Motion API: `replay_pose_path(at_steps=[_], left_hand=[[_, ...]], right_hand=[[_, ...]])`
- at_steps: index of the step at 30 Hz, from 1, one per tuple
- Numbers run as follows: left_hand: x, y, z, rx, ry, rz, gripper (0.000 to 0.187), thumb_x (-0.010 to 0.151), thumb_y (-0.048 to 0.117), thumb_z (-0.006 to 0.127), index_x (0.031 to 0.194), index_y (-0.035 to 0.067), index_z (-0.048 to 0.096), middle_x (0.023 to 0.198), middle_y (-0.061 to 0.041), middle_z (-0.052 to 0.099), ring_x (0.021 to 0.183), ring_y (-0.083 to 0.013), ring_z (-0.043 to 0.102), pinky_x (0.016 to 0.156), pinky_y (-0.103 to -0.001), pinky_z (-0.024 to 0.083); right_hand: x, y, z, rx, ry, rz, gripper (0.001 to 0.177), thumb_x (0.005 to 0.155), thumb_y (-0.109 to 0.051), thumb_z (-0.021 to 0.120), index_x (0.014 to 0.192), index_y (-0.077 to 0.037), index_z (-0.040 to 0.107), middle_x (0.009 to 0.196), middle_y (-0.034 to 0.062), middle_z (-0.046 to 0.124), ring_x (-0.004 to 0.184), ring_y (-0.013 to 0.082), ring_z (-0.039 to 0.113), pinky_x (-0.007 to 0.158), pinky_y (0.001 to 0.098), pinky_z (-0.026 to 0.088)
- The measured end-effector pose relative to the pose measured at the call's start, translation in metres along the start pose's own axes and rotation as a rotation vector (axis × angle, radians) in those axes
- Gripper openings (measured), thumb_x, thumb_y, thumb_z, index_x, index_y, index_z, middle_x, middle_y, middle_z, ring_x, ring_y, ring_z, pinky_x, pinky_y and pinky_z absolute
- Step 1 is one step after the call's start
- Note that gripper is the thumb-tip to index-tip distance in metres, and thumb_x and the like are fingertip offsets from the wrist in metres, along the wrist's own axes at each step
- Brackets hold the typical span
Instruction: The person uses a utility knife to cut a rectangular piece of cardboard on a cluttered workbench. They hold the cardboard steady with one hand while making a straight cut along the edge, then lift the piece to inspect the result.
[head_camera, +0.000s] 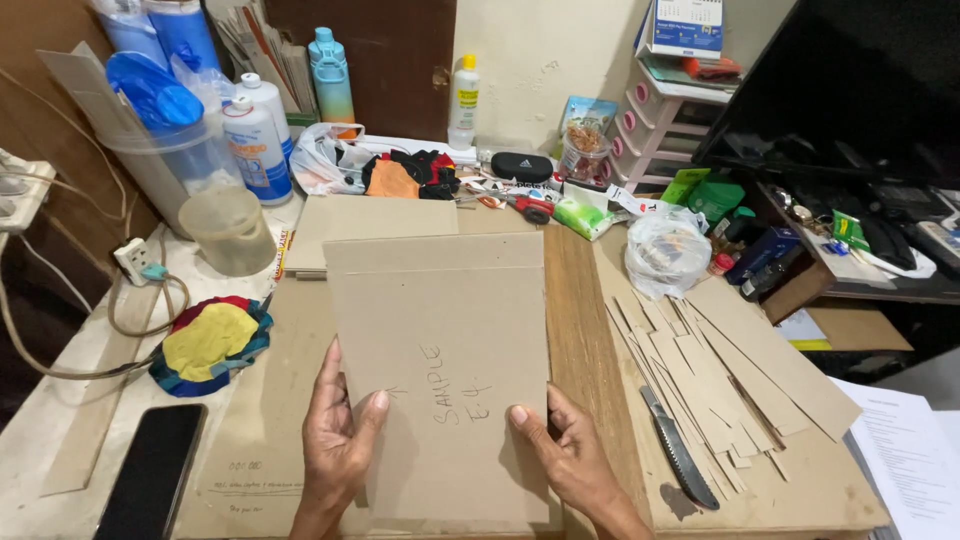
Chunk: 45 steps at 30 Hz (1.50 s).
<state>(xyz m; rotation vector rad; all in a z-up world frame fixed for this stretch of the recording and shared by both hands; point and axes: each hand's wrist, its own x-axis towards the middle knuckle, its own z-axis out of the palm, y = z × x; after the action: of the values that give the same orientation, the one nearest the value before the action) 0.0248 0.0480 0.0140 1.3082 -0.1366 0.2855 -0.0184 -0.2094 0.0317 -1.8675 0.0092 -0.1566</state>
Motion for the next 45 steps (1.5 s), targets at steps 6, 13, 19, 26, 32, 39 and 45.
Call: replay_pose_path(at_steps=[6, 13, 19, 26, 32, 39, 45], left_hand=[[0.002, -0.013, -0.006, 0.057, 0.02, 0.098, 0.083, 0.086, -0.001, 0.062, 0.159, -0.003, 0.021, 0.163, -0.024, 0.035, 0.15, -0.0258, 0.036, 0.119, -0.034, 0.033], [0.018, -0.049, -0.014, 0.071, -0.043, 0.358, 0.075, 0.094, -0.009, 0.061, 0.158, 0.015, 0.028, 0.157, -0.02, 0.037, 0.144, -0.0242, 0.04, 0.096, -0.03, 0.057], [0.017, -0.072, -0.014, 0.265, -0.022, 0.337, 0.082, 0.095, 0.002, 0.061, 0.163, 0.008, 0.015, 0.174, -0.017, 0.011, 0.162, -0.0303, 0.012, 0.101, -0.032, 0.057], [0.015, -0.057, -0.008, 0.277, -0.027, 0.392, 0.084, 0.095, 0.005, 0.063, 0.163, 0.008, 0.013, 0.173, -0.022, 0.011, 0.16, -0.0383, 0.019, 0.094, -0.033, 0.062], [0.015, -0.044, 0.005, 0.299, 0.063, 0.415, 0.076, 0.098, 0.009, 0.063, 0.161, 0.001, 0.021, 0.16, -0.023, 0.034, 0.145, -0.033, 0.045, 0.097, -0.033, 0.062], [0.013, -0.052, 0.007, 0.349, 0.11, 0.404, 0.074, 0.099, 0.009, 0.062, 0.161, 0.003, 0.022, 0.156, -0.022, 0.04, 0.146, -0.0326, 0.044, 0.098, -0.031, 0.061], [0.023, -0.089, 0.003, 0.225, 0.151, 0.4, 0.067, 0.098, 0.002, 0.063, 0.158, 0.001, 0.032, 0.159, -0.023, 0.035, 0.149, -0.0355, 0.03, 0.099, -0.039, 0.056]], right_hand=[[0.01, -0.013, 0.003, 0.099, -0.104, 0.094, 0.032, 0.094, -0.038, 0.067, 0.096, -0.006, 0.07, 0.084, 0.0053, 0.067, 0.078, 0.0163, 0.061, 0.07, 0.0293, 0.046], [0.042, 0.02, 0.012, 0.093, -0.134, 0.097, 0.051, 0.09, -0.052, 0.061, 0.116, -0.009, 0.066, 0.098, 0.0087, 0.069, 0.088, 0.0208, 0.064, 0.079, 0.0347, 0.053], [0.05, 0.041, 0.022, 0.184, -0.093, 0.066, 0.056, 0.087, -0.049, 0.067, 0.129, -0.011, 0.062, 0.109, 0.0091, 0.073, 0.1, 0.0225, 0.07, 0.091, 0.0387, 0.058], [0.034, -0.017, 0.022, 0.149, 0.065, 0.226, 0.122, 0.075, -0.067, 0.062, 0.163, -0.01, 0.0, 0.173, 0.0144, 0.003, 0.159, 0.0277, 0.012, 0.125, 0.0518, 0.019], [0.032, -0.05, 0.034, 0.116, 0.064, -0.007, 0.094, 0.094, -0.062, 0.039, 0.163, -0.011, 0.002, 0.173, 0.0128, 0.012, 0.159, 0.0278, 0.012, 0.126, 0.0468, 0.012], [0.041, -0.01, 0.023, 0.082, 0.031, -0.026, 0.046, 0.103, -0.048, 0.039, 0.127, -0.01, 0.048, 0.112, 0.0081, 0.058, 0.118, 0.0228, 0.058, 0.111, 0.0431, 0.05], [0.081, 0.1, -0.021, 0.067, 0.018, 0.015, 0.037, 0.102, -0.037, 0.067, 0.122, -0.007, 0.068, 0.104, 0.014, 0.074, 0.105, 0.0297, 0.071, 0.101, 0.0568, 0.05]])
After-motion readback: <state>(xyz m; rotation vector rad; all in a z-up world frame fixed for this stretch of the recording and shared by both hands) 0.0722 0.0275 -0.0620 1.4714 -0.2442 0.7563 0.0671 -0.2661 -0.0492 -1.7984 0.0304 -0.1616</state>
